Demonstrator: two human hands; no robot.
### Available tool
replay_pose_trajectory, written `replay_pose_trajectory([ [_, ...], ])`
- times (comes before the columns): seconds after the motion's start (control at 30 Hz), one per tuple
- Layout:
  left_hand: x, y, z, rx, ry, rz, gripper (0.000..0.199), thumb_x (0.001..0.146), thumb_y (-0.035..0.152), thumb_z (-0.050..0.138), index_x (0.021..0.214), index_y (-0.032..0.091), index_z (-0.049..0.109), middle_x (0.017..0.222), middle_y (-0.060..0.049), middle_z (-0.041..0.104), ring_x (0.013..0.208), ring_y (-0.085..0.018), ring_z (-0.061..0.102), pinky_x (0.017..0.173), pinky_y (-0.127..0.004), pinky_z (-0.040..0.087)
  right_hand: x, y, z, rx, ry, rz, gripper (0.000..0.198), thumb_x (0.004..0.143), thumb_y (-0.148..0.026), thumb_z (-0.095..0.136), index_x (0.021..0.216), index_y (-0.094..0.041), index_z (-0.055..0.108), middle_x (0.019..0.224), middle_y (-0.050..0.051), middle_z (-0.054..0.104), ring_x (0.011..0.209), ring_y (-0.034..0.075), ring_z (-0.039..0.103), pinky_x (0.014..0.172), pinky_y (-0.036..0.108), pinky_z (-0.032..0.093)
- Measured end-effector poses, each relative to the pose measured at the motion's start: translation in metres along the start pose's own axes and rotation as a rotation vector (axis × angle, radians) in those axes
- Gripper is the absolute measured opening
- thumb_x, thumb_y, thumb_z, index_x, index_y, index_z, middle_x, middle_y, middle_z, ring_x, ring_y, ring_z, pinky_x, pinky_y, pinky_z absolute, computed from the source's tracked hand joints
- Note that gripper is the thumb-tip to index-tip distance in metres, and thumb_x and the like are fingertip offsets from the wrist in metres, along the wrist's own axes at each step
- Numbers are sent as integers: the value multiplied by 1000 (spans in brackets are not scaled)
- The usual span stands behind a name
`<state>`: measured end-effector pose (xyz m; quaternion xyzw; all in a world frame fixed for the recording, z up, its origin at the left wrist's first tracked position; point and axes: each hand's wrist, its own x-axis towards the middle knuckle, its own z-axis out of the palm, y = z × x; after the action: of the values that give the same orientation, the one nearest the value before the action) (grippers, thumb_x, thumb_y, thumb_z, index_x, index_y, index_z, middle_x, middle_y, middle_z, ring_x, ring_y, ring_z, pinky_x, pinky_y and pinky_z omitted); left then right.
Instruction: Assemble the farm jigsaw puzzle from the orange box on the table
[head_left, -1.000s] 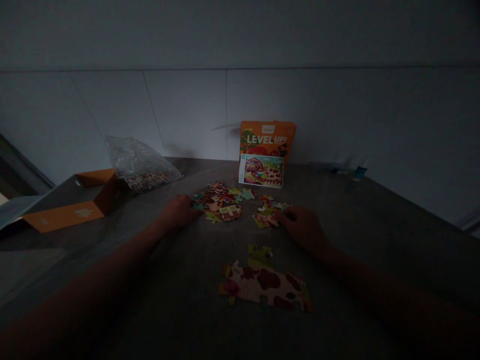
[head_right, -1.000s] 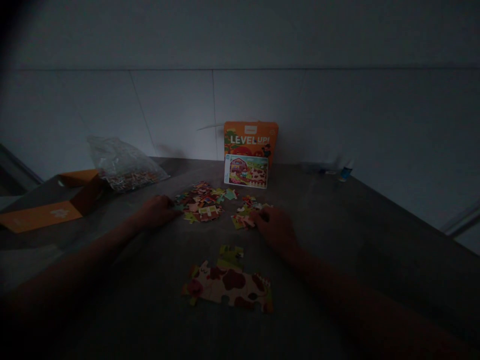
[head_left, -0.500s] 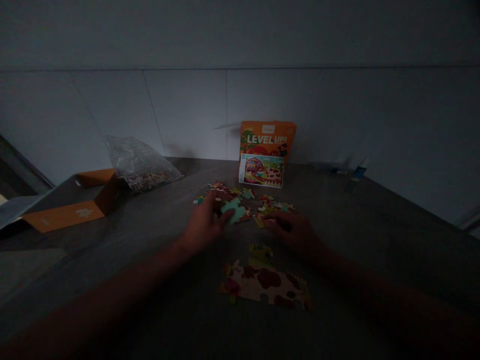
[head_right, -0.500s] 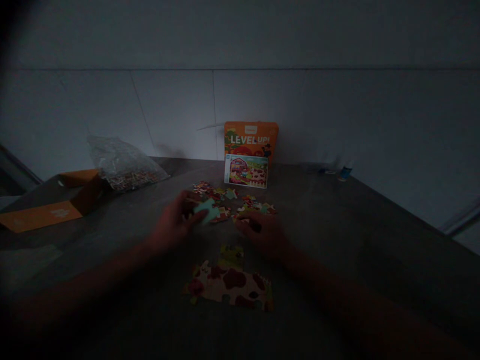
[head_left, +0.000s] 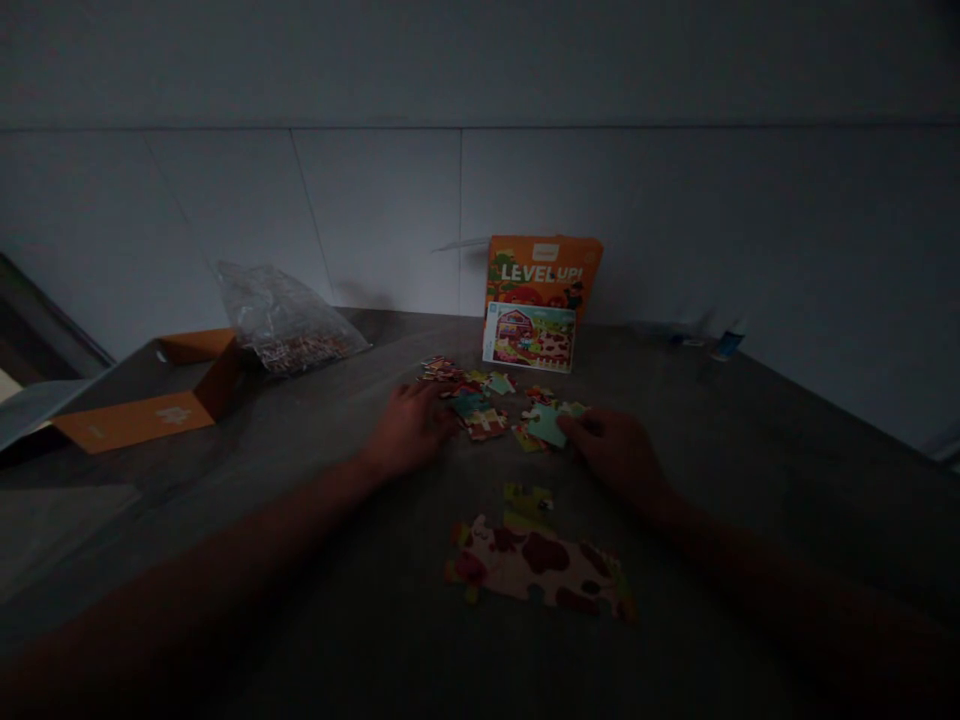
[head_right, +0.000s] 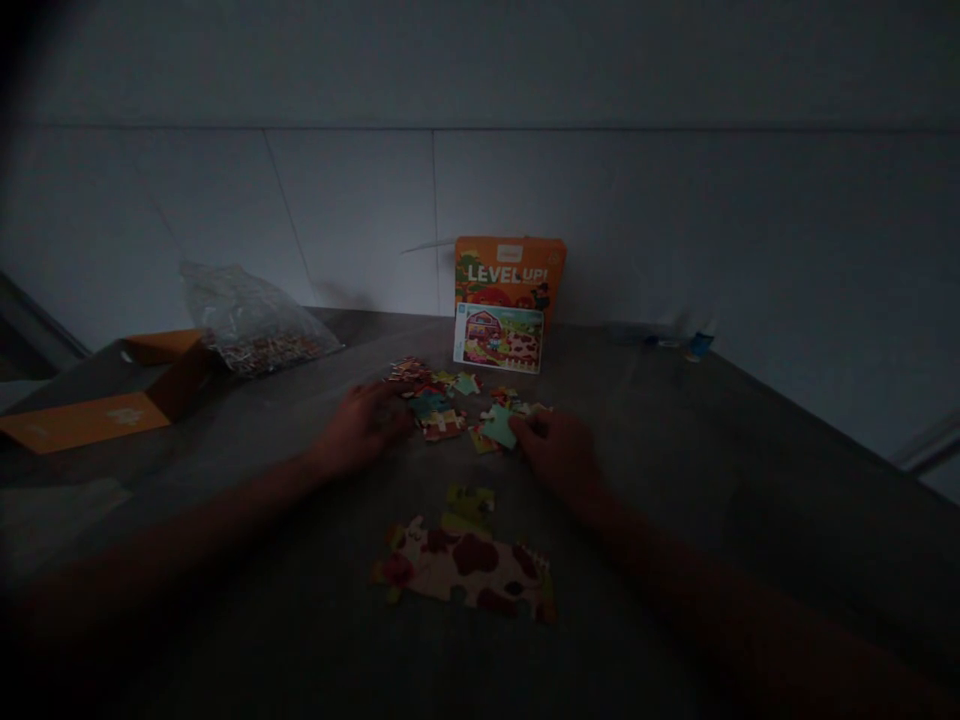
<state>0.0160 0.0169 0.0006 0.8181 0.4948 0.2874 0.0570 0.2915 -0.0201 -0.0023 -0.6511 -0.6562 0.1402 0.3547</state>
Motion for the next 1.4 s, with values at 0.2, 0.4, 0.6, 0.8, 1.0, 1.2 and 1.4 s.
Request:
replay_pose_trajectory([
  [0.2,3,-13,6,99,-136,116,45,87,34,58,131,24,57,143,-9,51,129,-27,48,108,-46,32,6,5,0,-176,36,-10,36,78,-39,60,49,-19,59,51,2,59,51,16,54,51,28,30],
  [0.4,11,-5,12,55,-106,125,32,85,44,63,108,22,69,116,-7,69,114,-26,58,106,-45,34,3,0,3,-158,50,-68,33,79,-35,58,50,-19,54,54,2,59,53,14,53,54,28,31],
  [0.6,13,-4,8,41,-60,98,17,87,33,61,95,22,70,96,-5,72,99,-23,62,101,-40,41,-2,-3,3,-83,78,-139,32,81,-37,56,56,-18,58,57,2,61,54,14,53,55,27,34],
  [0.8,-6,30,0,-141,238,288,21,93,31,52,91,19,68,92,-8,70,99,-22,59,91,-36,48,-17,-14,3,189,-169,-384,36,82,-41,61,110,-19,67,65,-2,63,51,10,49,53,23,37],
  [1.0,-20,56,7,-472,3,175,24,92,29,55,113,21,64,108,-5,70,95,-18,66,87,-31,51,-21,-18,4,216,-285,-387,32,88,-39,50,66,-18,59,56,-3,49,54,10,43,52,23,32],
  [1.2,-20,48,8,-487,-99,204,42,87,28,62,128,21,55,120,-7,66,110,-21,62,98,-35,47,-16,-19,1,288,-207,-271,34,88,-41,48,62,-19,53,55,-3,47,53,11,42,53,25,33],
  [1.4,-21,47,10,-466,-254,186,59,84,28,67,139,27,44,115,-5,65,107,-20,62,95,-36,49,-16,-15,4,293,-221,-275,35,88,-41,48,62,-18,51,55,-3,46,53,10,40,51,24,31],
])
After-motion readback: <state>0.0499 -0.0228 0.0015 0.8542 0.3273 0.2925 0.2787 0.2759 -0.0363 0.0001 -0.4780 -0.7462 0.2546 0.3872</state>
